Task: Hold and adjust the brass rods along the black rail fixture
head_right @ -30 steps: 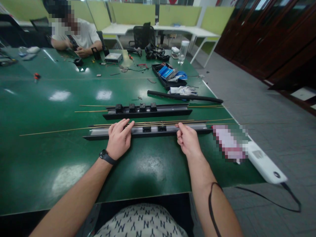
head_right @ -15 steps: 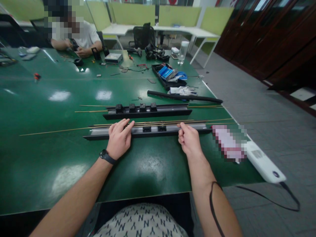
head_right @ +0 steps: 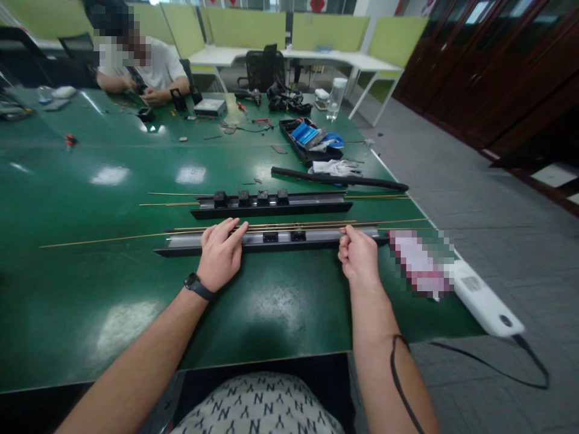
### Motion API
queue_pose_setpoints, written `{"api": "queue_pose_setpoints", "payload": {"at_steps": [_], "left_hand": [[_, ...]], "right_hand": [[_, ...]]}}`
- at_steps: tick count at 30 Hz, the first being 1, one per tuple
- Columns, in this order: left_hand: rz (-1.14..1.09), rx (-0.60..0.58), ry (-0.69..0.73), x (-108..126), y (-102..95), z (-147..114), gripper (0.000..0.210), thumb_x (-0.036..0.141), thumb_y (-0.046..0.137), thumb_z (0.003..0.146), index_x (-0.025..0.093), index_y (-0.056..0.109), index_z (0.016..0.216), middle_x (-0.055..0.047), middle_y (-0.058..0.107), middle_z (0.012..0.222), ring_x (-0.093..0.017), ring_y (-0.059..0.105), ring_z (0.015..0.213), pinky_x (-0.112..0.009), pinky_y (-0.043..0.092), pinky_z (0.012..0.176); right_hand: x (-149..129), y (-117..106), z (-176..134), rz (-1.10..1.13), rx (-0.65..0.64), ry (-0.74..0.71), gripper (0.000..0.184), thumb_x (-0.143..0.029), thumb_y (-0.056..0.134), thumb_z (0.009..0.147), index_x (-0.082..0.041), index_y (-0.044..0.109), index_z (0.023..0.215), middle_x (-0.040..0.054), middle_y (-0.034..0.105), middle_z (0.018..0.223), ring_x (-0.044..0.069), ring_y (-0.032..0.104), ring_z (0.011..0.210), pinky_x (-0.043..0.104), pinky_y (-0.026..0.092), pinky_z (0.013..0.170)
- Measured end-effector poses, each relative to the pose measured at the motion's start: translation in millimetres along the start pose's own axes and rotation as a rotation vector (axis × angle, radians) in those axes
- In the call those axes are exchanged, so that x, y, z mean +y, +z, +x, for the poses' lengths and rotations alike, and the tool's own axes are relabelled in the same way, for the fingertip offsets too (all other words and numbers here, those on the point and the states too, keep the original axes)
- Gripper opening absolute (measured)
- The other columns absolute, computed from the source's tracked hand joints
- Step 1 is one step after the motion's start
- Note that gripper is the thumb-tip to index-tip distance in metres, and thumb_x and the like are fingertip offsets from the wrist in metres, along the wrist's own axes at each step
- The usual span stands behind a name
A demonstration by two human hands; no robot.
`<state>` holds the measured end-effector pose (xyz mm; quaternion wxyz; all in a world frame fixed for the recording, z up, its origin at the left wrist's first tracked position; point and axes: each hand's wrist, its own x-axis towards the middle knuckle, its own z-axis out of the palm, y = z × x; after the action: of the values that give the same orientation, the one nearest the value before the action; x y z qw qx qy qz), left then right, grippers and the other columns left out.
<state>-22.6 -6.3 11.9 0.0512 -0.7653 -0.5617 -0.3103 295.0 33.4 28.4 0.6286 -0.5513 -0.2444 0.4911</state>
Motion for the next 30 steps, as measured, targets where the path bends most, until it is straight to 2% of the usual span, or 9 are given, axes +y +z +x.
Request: {"api": "queue_pose_setpoints", "payload": {"at_steps": [8,16,30], "left_hand": [[0.011,0.003,0.005,-1.5,0.9,-0.3,0.048,0.016,0.045,0.097,0.026,0.059,0.142,-0.011,0.059,0.146,-0.026,0.048,0.142,-0.048,0.03,0.118],[0.014,-0.006,0.001,-1.4,0.8,-0.2,0.051,0.016,0.045,0.095,0.029,0.057,0.144,-0.01,0.059,0.147,-0.027,0.048,0.143,-0.05,0.03,0.118],[0.016,0.006,0.003,-0.4,1.2,-0.3,0.049,0.016,0.045,0.096,0.026,0.059,0.142,-0.011,0.06,0.146,-0.026,0.049,0.142,-0.048,0.03,0.118]], "right_hand": [[-3.1,-4.2,4.1,0.016,0.056,0.02,0.018,-0.027,0.073,0.085,-0.017,0.062,0.075,-0.0051,0.052,0.048,0.005,0.036,0.029,0.016,0.02,0.024],[0.3,-2.9,4.7,-0.031,0.081,-0.011,0.021,-0.033,0.075,0.083,-0.018,0.062,0.077,-0.0052,0.053,0.047,0.006,0.035,0.027,0.016,0.018,0.024],[-0.1,1.9,-2.9,-0.008,-0.025,0.076,0.016,-0.03,0.075,0.082,-0.016,0.068,0.083,-0.005,0.054,0.048,0.005,0.034,0.028,0.015,0.02,0.024]]}}
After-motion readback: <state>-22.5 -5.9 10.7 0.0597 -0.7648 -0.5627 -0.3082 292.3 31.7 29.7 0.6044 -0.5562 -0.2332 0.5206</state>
